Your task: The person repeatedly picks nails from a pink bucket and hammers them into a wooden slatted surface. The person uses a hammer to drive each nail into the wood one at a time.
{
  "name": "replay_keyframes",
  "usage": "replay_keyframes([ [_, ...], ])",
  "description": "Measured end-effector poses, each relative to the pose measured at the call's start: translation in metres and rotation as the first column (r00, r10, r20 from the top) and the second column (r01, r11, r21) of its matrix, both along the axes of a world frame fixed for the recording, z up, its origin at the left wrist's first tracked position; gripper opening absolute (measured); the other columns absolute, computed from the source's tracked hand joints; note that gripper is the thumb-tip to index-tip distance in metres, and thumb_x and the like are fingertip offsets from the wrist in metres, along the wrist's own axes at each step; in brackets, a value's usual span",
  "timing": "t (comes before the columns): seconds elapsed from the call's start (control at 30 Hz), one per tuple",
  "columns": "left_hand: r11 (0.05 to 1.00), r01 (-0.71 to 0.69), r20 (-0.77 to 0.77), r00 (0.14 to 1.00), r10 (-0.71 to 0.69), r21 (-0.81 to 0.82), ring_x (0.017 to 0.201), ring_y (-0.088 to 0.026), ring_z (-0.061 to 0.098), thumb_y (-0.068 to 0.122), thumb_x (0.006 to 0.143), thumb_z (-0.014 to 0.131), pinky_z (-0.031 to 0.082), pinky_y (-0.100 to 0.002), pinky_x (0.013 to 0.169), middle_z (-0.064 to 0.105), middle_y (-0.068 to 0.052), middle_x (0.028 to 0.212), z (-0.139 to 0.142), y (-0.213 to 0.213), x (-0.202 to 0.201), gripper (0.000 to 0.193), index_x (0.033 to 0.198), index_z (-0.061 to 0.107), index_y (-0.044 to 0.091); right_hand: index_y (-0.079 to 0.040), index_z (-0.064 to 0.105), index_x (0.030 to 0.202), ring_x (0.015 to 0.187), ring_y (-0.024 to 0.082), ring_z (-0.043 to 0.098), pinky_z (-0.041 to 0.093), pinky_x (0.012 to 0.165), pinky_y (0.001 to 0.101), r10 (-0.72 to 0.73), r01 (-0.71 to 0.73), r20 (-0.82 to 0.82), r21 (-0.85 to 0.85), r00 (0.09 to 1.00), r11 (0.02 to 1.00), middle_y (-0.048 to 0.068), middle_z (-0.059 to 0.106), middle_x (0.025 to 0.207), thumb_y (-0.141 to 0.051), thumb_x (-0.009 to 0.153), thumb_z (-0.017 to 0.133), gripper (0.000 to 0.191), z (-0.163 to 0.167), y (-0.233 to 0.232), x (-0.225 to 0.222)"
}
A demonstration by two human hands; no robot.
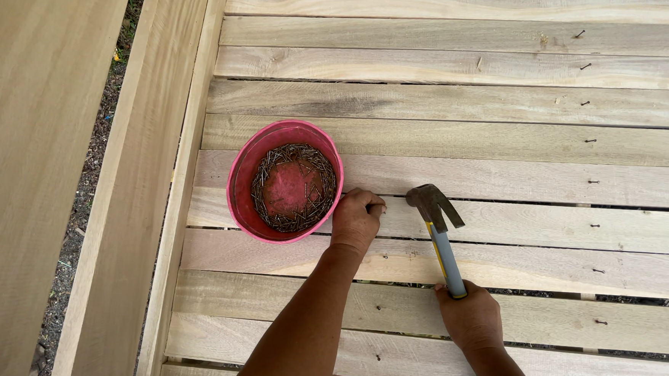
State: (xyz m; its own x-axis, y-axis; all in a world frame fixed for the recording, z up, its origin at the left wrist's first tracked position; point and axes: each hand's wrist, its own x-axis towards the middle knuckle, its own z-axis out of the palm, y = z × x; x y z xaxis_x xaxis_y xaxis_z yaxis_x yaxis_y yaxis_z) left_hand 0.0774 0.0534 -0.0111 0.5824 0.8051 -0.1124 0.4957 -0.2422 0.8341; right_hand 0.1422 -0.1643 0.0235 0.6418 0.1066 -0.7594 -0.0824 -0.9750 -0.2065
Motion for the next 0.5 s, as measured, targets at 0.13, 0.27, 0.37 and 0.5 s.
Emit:
replay_keyframes([
  [0.13, 0.999, -0.006, 0.007, 1.0, 0.005, 0.032, 0.09, -0.027, 0.072, 0.008, 0.083, 0.077, 0.059, -0.036, 0.081, 0.072, -0.006, 0.097, 0.001, -0.009, 0.0, 0.004, 0.086, 0.074, 0.008, -0.009, 0.075, 0.12, 0.067, 0.021, 0.074, 0.062, 0.071, 0.0398, -0.009, 0.009, 0.0, 0.01, 1.0, 1.0, 0.012, 0.077, 0.076, -0.046, 0.095, 0.067, 0.046, 0.001, 0.0, 0.001],
  [0.27, 0.988, 0.028, 0.02, 0.999, -0.032, 0.154, 0.093, -0.03, 0.069, 0.007, 0.086, 0.074, 0.058, -0.04, 0.081, 0.069, -0.007, 0.098, 0.0, -0.017, -0.002, 0.004, 0.088, 0.071, 0.007, -0.008, 0.076, 0.119, 0.066, 0.021, 0.072, 0.061, 0.071, 0.0398, -0.005, 0.005, -0.003, 0.028, 1.0, 1.0, 0.012, 0.076, 0.075, -0.047, 0.095, 0.067, 0.046, 0.0, -0.004, 0.002],
  [0.37, 0.971, 0.111, -0.028, 0.994, -0.107, 0.212, 0.097, -0.031, 0.066, 0.006, 0.087, 0.073, 0.056, -0.042, 0.083, 0.066, -0.007, 0.098, -0.003, -0.017, -0.005, 0.005, 0.09, 0.069, 0.007, -0.008, 0.075, 0.119, 0.064, 0.022, 0.071, 0.06, 0.07, 0.0398, 0.02, -0.02, -0.008, 0.038, 1.0, 0.999, 0.013, 0.074, 0.072, -0.048, 0.095, 0.067, 0.047, -0.002, -0.004, 0.003],
  [0.5, 0.945, 0.18, -0.099, 0.982, -0.159, 0.273, 0.101, -0.029, 0.064, 0.006, 0.082, 0.075, 0.057, -0.041, 0.084, 0.062, -0.007, 0.099, -0.007, -0.018, -0.005, 0.007, 0.086, 0.07, 0.009, -0.006, 0.076, 0.115, 0.063, 0.02, 0.069, 0.059, 0.069, 0.04, 0.031, -0.031, -0.007, 0.049, 0.999, 0.998, 0.011, 0.072, 0.071, -0.049, 0.094, 0.068, 0.048, 0.0, -0.006, 0.002],
])
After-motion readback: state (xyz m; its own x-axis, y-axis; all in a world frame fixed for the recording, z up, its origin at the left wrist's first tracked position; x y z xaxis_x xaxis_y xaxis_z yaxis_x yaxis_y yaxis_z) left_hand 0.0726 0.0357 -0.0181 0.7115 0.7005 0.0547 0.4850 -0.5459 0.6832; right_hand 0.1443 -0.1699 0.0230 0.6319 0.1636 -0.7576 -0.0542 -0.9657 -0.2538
